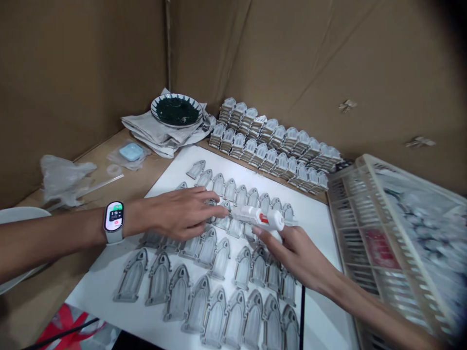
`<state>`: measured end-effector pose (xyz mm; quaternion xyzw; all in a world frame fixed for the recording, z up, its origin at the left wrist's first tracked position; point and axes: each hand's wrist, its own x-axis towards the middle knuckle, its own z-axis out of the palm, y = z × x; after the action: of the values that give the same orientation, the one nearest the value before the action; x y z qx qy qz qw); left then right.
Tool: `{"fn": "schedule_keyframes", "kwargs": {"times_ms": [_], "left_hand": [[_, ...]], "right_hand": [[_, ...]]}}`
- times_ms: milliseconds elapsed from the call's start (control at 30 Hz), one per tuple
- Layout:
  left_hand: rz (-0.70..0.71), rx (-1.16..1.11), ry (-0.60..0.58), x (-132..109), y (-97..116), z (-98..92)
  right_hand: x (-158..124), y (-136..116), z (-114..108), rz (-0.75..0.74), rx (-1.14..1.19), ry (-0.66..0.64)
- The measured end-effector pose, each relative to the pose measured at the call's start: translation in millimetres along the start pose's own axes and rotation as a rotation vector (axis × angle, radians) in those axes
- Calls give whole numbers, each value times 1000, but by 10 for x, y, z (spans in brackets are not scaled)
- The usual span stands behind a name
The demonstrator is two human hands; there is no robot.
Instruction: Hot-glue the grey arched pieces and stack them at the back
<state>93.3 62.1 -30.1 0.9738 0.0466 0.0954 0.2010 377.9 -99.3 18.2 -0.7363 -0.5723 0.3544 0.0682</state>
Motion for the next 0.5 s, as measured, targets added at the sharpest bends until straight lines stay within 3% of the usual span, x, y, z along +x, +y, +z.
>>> {"fn": "schedule_keyframes", "kwargs": {"times_ms": [167,300,500], "left_hand": [[-21,1,-4,-50,-17,30],[-44,4,-17,-92,28,50],[-92,1,-50,-104,94,63]], "right_hand": [[23,28,33,-120,-215,72],[10,-20,20,-215,-374,39],[77,-425,-238,-185,-624,47]]}}
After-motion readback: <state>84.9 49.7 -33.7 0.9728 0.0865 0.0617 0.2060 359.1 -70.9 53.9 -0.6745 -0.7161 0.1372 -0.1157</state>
